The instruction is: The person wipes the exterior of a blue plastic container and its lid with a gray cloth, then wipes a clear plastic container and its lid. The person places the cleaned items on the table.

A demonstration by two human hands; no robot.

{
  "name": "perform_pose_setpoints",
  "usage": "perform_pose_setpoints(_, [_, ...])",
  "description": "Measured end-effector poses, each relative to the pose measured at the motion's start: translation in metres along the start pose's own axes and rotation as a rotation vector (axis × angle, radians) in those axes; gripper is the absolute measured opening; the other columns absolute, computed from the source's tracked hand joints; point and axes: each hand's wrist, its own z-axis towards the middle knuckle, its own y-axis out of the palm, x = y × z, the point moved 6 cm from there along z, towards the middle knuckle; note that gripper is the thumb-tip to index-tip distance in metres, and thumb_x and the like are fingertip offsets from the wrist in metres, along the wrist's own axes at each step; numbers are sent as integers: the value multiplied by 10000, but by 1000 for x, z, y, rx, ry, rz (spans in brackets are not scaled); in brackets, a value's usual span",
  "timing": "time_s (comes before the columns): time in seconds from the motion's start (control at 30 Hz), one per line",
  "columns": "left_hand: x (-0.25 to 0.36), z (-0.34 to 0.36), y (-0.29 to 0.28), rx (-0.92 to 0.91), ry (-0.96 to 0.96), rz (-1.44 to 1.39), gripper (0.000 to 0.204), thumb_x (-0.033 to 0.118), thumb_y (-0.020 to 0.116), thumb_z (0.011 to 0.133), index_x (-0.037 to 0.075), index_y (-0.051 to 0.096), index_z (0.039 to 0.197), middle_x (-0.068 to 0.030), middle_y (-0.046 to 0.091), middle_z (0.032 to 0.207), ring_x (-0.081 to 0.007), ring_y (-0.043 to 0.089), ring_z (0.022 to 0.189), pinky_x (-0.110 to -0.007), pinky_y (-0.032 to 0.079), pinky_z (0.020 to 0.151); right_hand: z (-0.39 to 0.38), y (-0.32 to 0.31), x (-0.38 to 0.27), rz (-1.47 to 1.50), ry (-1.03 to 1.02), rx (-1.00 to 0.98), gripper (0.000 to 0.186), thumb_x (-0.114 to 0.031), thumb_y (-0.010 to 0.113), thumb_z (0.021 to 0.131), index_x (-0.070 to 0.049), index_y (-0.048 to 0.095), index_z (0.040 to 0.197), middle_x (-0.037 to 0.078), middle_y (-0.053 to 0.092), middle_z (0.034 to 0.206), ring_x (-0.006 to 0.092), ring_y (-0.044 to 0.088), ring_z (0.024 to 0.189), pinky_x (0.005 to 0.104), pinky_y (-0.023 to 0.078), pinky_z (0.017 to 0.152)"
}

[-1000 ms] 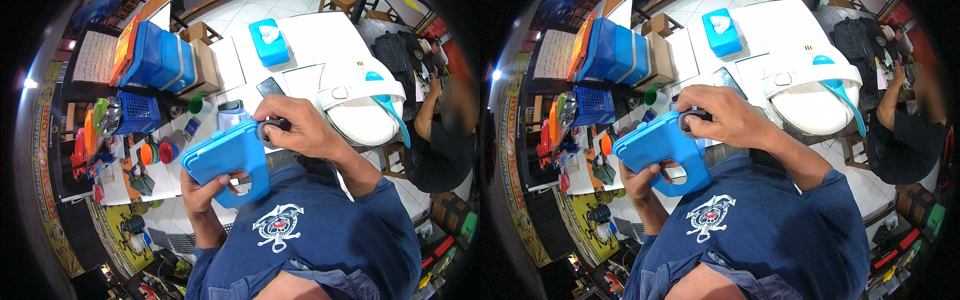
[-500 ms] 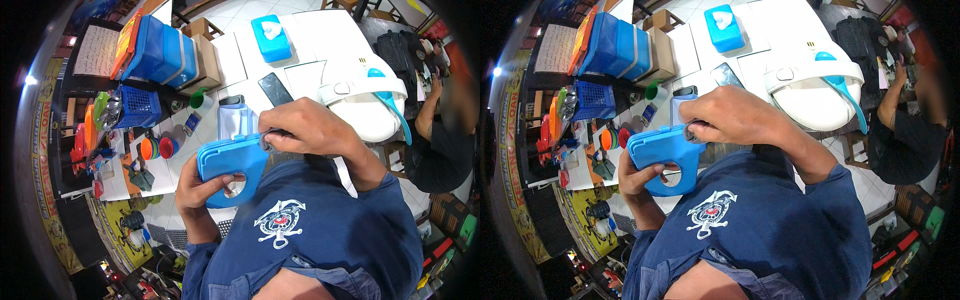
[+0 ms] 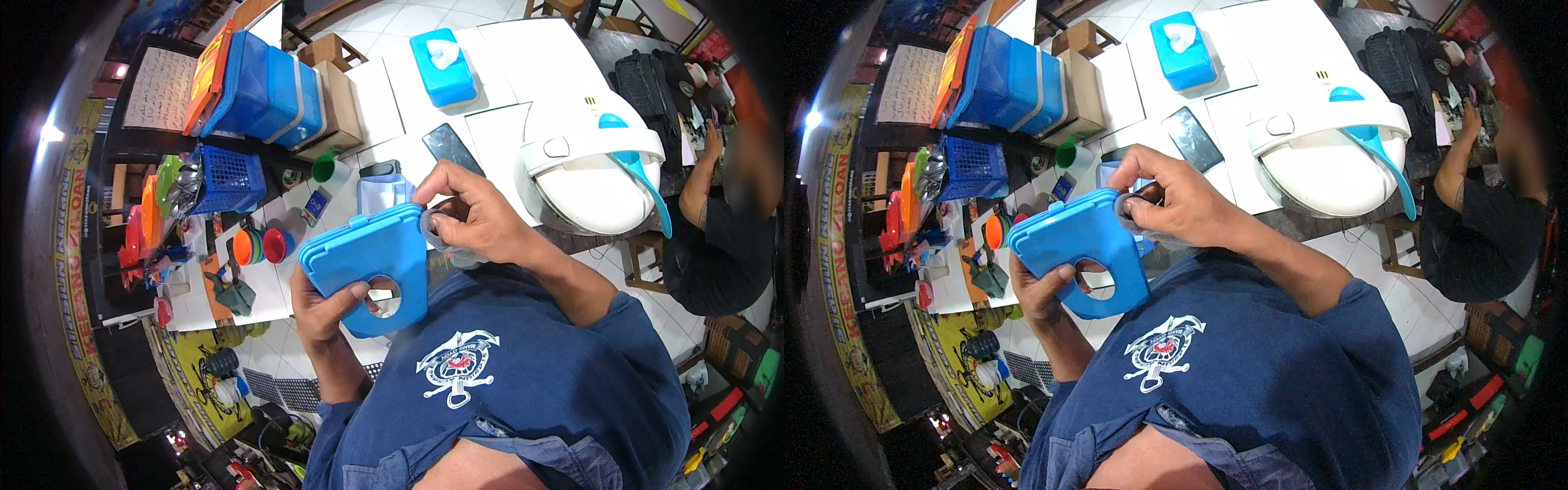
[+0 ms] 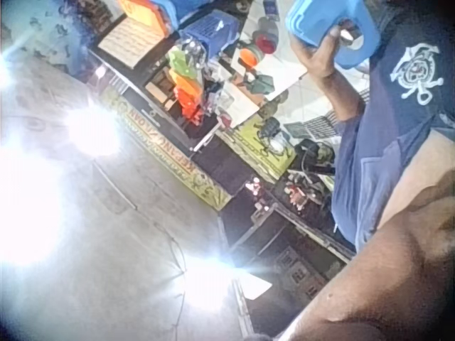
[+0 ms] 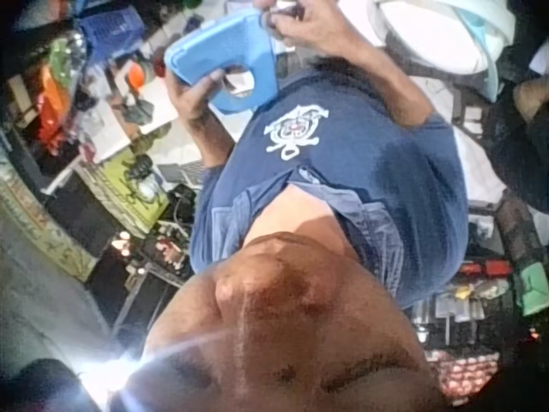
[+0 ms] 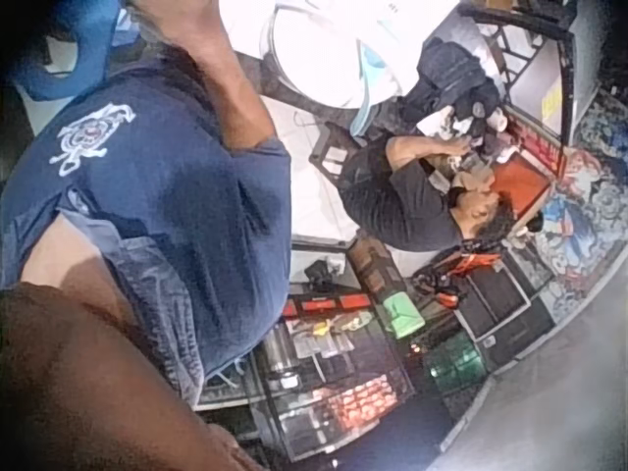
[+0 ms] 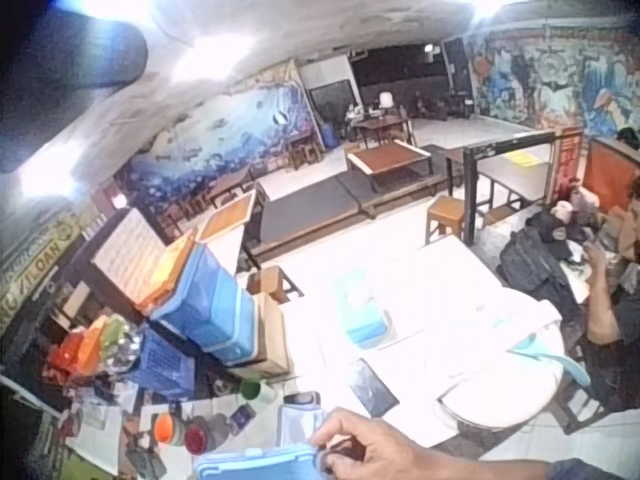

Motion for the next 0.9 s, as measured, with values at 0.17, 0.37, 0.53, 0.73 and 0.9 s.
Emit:
perform_pose_setpoints(0.17, [2,1,-4,-50,-105,115,570,-97,641,743,-91,407,1263,-276,608,1078,-376,689,819,-356,598,558,1,-4,-12,-348,-175,-41,168,-35,549,842,7,544,1005,65,593,755,95,591,664,258,470,578])
perform_pose_setpoints(0.37, [2,4,-2,-21,-72,142,569,-52,672,731,-104,423,1241,-259,627,1033,-351,693,795,-346,593,552,2,-7,-13,-287,-151,36,190,28,472,870,7,561,1036,34,581,805,55,519,606,222,441,557])
perform_pose_setpoints(0.53, [-3,6,-9,27,2,153,609,5,715,702,-112,428,1226,-264,627,1013,-339,694,739,-344,594,517,3,-3,-5,58,-105,-68,222,51,429,881,-5,553,1056,35,557,853,52,542,641,211,461,563])
perform_pose_setpoints(0.73, [-3,12,0,21,-50,105,623,8,712,700,-107,421,1239,-275,624,1010,-361,697,750,-336,589,494,-3,-6,-5,-35,-14,-53,206,42,481,856,-12,538,1046,33,554,961,52,547,820,233,479,701])
perform_pose_setpoints(0.9, [-2,12,4,4,-152,65,579,-21,681,741,-91,421,1253,-258,634,1017,-359,700,792,-313,584,504,-3,-7,-2,-105,47,-43,200,43,511,834,-13,540,1024,25,556,967,69,544,866,244,464,732])
